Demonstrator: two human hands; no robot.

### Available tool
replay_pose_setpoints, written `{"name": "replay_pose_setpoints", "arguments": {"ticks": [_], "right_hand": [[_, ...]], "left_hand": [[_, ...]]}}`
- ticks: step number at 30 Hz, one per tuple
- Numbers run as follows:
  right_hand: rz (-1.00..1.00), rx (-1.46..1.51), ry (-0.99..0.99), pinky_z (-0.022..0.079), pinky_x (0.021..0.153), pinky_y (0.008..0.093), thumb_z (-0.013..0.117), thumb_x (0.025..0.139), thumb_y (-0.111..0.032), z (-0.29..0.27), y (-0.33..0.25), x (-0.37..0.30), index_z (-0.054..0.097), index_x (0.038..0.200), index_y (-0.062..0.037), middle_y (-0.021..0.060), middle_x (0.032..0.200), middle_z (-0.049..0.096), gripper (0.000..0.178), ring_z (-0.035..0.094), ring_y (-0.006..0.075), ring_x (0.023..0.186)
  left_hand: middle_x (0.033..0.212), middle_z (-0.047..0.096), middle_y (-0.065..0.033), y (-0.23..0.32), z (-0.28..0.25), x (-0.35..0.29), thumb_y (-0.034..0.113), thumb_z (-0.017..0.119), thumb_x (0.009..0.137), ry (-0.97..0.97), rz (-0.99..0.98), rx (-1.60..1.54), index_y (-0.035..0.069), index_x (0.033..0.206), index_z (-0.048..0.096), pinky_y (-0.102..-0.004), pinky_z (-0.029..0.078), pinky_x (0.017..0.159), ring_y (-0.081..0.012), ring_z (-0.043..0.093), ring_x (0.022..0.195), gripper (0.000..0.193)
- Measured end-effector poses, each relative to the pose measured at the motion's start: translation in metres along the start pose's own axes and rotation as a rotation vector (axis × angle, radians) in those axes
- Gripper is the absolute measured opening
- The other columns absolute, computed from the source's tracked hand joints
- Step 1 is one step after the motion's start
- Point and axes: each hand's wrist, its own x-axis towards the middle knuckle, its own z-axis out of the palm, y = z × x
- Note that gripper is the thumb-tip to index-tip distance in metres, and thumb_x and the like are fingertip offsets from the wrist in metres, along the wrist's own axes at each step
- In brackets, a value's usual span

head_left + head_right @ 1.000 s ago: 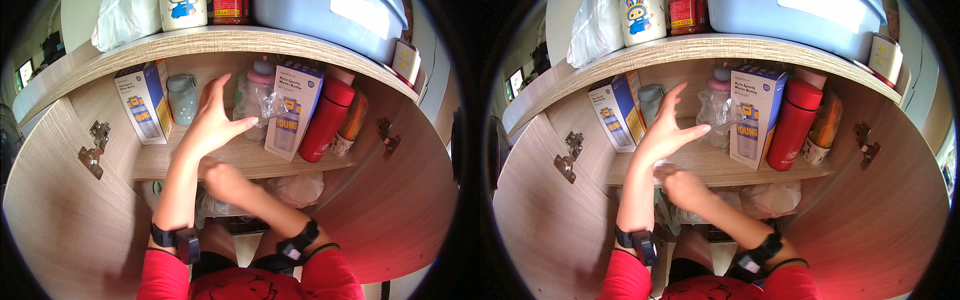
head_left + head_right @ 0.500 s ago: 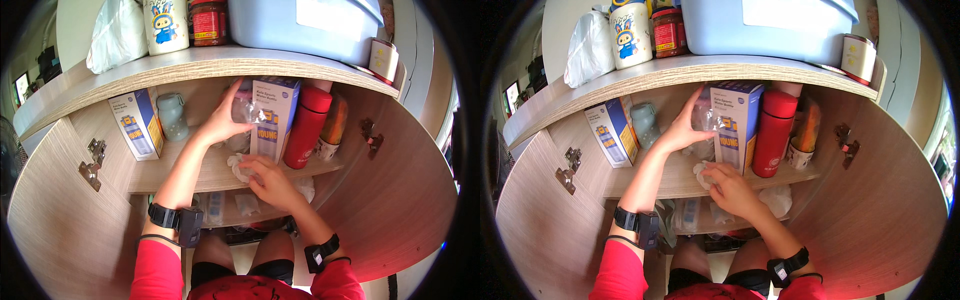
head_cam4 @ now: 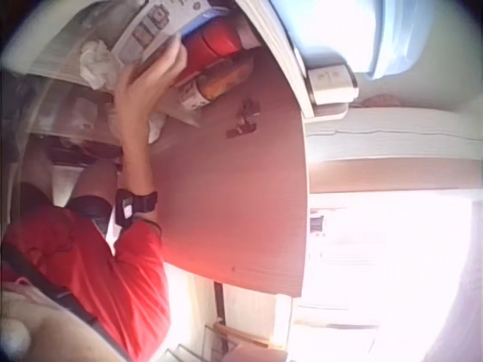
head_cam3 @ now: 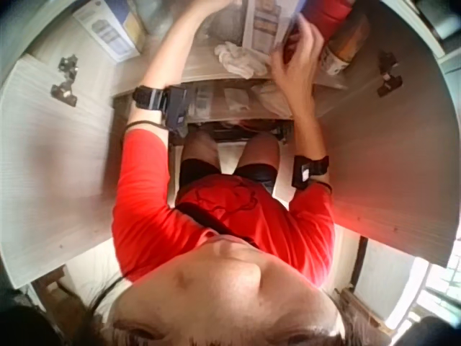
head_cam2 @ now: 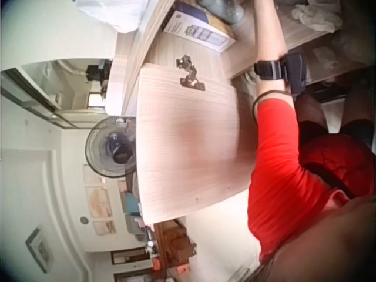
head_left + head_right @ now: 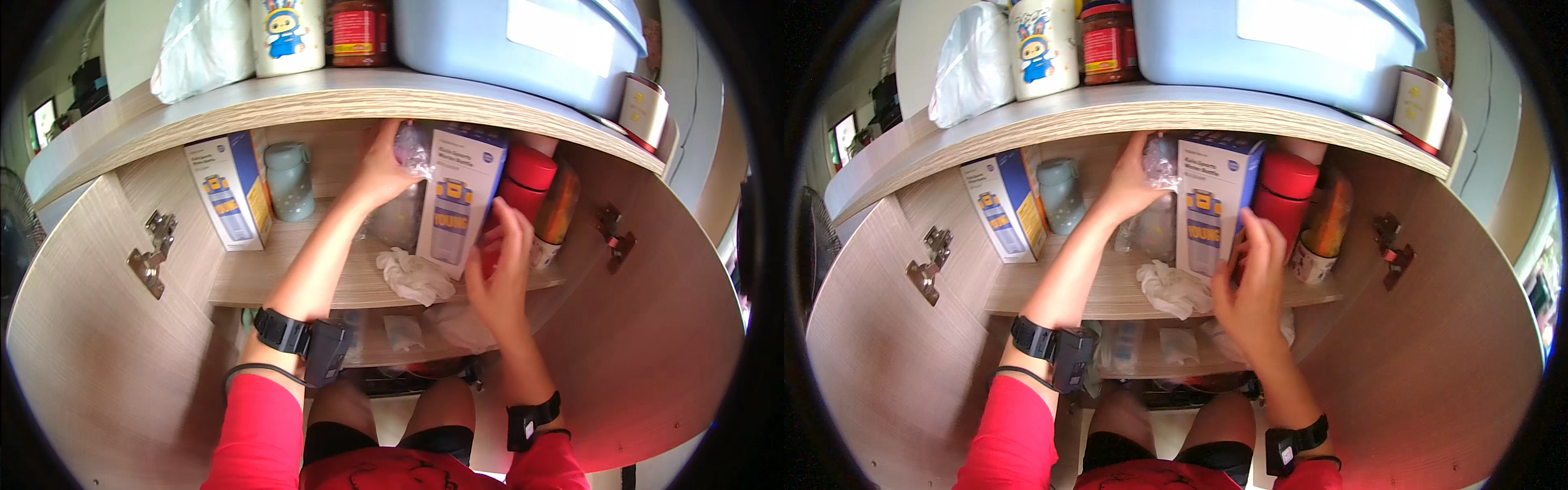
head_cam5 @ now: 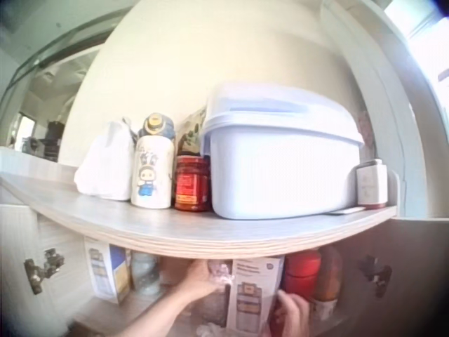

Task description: Organize and inspect various water bottles in a storage cabinet.

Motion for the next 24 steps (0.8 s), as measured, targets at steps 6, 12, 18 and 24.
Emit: {"name": "replay_pose_setpoints", "arguments": {"ticks": [6,12,18,24], "right_hand": [[-0.321,-0.657,0.175,0.032,0.089,0.044,0.071,0.065,-0.019,-0.014,-0.008,0.061,0.046,0.126,-0.0104,0.0175,0.126,0.041,0.067,0.042,0.0345,0.104],[-0.395,-0.439,-0.038,0.031,0.096,0.0484,0.076,0.059,-0.011,-0.015,-0.013,0.071,0.051,0.113,-0.0095,0.0224,0.125,0.039,0.06,0.037,0.0399,0.116],[-0.17,-0.025,-0.315,0.038,0.094,0.0376,0.073,0.057,-0.001,-0.013,-0.028,0.081,0.042,0.121,-0.0043,0.0153,0.118,0.048,0.07,0.045,0.0324,0.113],[-0.36,-0.162,-0.34,0.042,0.089,0.037,0.075,0.055,-0.003,-0.007,-0.038,0.097,0.055,0.112,-0.0027,0.0158,0.115,0.049,0.06,0.05,0.0296,0.104]], "left_hand": [[0.106,0.052,-0.0115,0.031,-0.01,-0.022,0.009,0.077,0.056,0.145,-0.049,-0.007,0.007,0.107,0.042,-0.034,0.043,0.086,-0.0255,0.053,0.103,0.062],[0.091,0.055,-0.0141,0.052,-0.069,-0.049,-0.008,0.065,0.07,0.376,0.305,-0.113,0.008,0.106,0.028,-0.0326,0.049,0.081,-0.0239,0.062,0.086,0.054],[0.098,0.046,-0.0156,0.109,-0.116,-0.103,-0.001,0.064,0.069,0.205,0.373,-0.615,0.006,0.097,0.036,-0.0375,0.049,0.074,-0.025,0.058,0.085,0.04],[0.103,0.048,-0.0122,0.139,-0.106,-0.176,0.001,0.066,0.069,-0.174,-0.06,-1.429,0.01,0.098,0.042,-0.0394,0.045,0.081,-0.026,0.055,0.094,0.039]]}}
